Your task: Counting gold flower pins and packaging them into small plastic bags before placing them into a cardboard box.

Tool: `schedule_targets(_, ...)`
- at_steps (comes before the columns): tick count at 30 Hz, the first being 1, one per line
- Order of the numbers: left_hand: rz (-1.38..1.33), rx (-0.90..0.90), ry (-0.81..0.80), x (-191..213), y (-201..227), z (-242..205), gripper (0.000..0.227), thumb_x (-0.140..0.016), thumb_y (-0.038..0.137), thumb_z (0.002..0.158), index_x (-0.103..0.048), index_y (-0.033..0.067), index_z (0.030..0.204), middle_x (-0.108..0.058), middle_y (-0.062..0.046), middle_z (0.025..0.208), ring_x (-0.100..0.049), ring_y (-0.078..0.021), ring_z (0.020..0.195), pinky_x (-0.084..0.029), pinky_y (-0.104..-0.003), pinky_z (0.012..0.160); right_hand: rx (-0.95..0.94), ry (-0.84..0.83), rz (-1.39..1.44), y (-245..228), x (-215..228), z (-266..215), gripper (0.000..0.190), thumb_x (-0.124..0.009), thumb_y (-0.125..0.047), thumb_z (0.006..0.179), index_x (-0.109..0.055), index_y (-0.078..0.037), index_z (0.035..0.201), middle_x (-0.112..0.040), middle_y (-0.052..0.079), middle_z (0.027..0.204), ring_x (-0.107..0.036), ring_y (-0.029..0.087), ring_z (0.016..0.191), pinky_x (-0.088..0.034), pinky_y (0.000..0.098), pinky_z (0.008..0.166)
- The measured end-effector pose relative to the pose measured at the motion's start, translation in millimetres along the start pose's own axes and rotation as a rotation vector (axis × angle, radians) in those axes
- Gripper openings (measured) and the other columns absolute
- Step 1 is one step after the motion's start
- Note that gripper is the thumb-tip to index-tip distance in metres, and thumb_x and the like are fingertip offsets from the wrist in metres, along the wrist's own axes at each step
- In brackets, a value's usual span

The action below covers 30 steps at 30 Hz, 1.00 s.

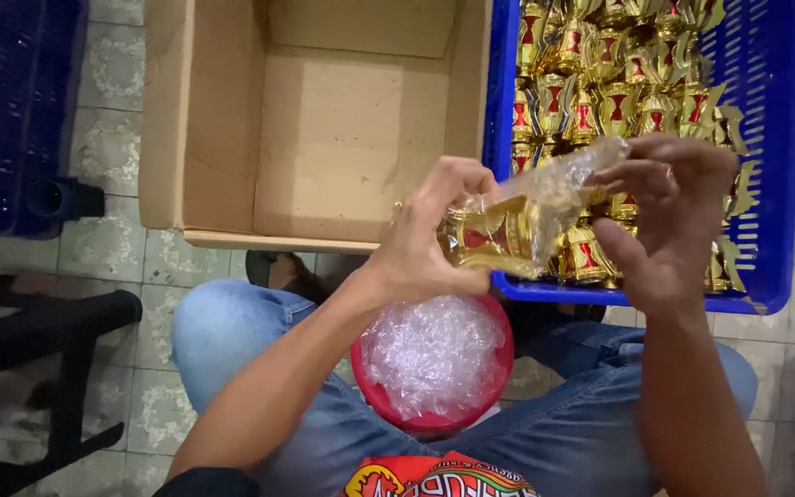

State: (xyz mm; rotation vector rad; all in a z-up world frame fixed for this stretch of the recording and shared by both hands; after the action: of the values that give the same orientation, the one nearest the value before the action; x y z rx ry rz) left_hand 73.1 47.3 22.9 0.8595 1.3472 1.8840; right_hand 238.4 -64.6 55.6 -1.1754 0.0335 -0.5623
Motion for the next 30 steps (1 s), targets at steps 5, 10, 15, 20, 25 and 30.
schedule_targets(5,-0.283,0.106,-0.055,-20.4,-24.6,-7.3,0.060,-0.074,0.015,0.065,-0.057,0.0163,0.123,-0.062,-0.006,0.116,-0.064,-0.0177,0.103,-0.059,-0.033,0.085,-0.289,-0.093,0.306,50.6,-25.8,-14.2,0.030,-0.063,-0.005,0.099,-0.045,-0.014,0.122,-0.062,0.009,0.109,-0.065,0.018,0.095,-0.057,0.0317,0.084)
schedule_targets(10,-0.246,0.140,0.022,-18.3,-61.4,-12.3,0.065,-0.074,0.012,0.071,-0.063,0.0177,0.135,-0.063,-0.009,0.122,-0.064,-0.0224,0.111,-0.060,-0.043,0.090,-0.234,-0.001,0.149,62.4,-23.8,-13.4,0.020,-0.068,0.007,0.098,-0.055,-0.002,0.111,-0.064,0.012,0.090,-0.065,0.017,0.074,-0.054,0.0320,0.071)
schedule_targets(15,-0.012,0.405,0.010,-26.7,-70.9,-15.8,0.064,-0.077,0.063,0.074,-0.060,0.0220,0.120,-0.063,-0.019,0.110,-0.068,-0.0421,0.104,-0.052,-0.052,0.091,-0.287,0.004,0.079,49.9,-47.6,-15.7,0.021,-0.060,0.013,0.096,-0.057,-0.008,0.102,-0.064,0.010,0.090,-0.065,0.016,0.056,-0.054,0.0280,0.050)
schedule_targets(20,0.003,0.365,0.022,-28.3,-72.7,-11.7,0.061,-0.076,0.059,0.076,-0.059,0.0208,0.120,-0.063,-0.016,0.106,-0.068,-0.0370,0.101,-0.051,-0.049,0.088,-0.183,0.103,-0.018,49.4,-29.0,-12.5,0.023,-0.065,0.011,0.099,-0.052,-0.008,0.101,-0.065,0.012,0.099,-0.065,0.017,0.058,-0.051,0.0258,0.046)
schedule_targets(25,0.054,0.337,-0.009,-33.3,-62.0,-12.1,0.061,-0.073,0.063,0.075,-0.059,0.0239,0.118,-0.064,-0.016,0.108,-0.069,-0.0397,0.097,-0.054,-0.051,0.086,0.015,0.228,-0.174,26.7,-24.9,-15.8,0.030,-0.070,0.023,0.090,-0.059,-0.002,0.078,-0.064,0.015,0.106,-0.059,0.014,0.060,-0.041,0.0230,0.048)
schedule_targets(30,0.143,0.285,0.037,-24.0,-59.1,-9.1,0.062,-0.074,0.064,0.073,-0.058,0.0244,0.118,-0.063,-0.012,0.111,-0.070,-0.0397,0.098,-0.056,-0.051,0.084,0.143,0.132,-0.387,10.6,-32.1,-10.1,0.031,-0.066,0.021,0.087,-0.075,-0.009,0.082,-0.066,0.015,0.115,-0.056,0.019,0.052,-0.043,0.0260,0.047)
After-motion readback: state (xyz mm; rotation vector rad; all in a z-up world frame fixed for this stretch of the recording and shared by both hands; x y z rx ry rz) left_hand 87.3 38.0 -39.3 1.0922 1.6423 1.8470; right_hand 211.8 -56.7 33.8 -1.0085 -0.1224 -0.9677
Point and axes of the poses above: each hand's wrist, its own z-axis towards the middle knuckle, its own x-axis out of the back of the hand, y = z × x, the point moved 9 cm from there along z, towards the middle knuckle
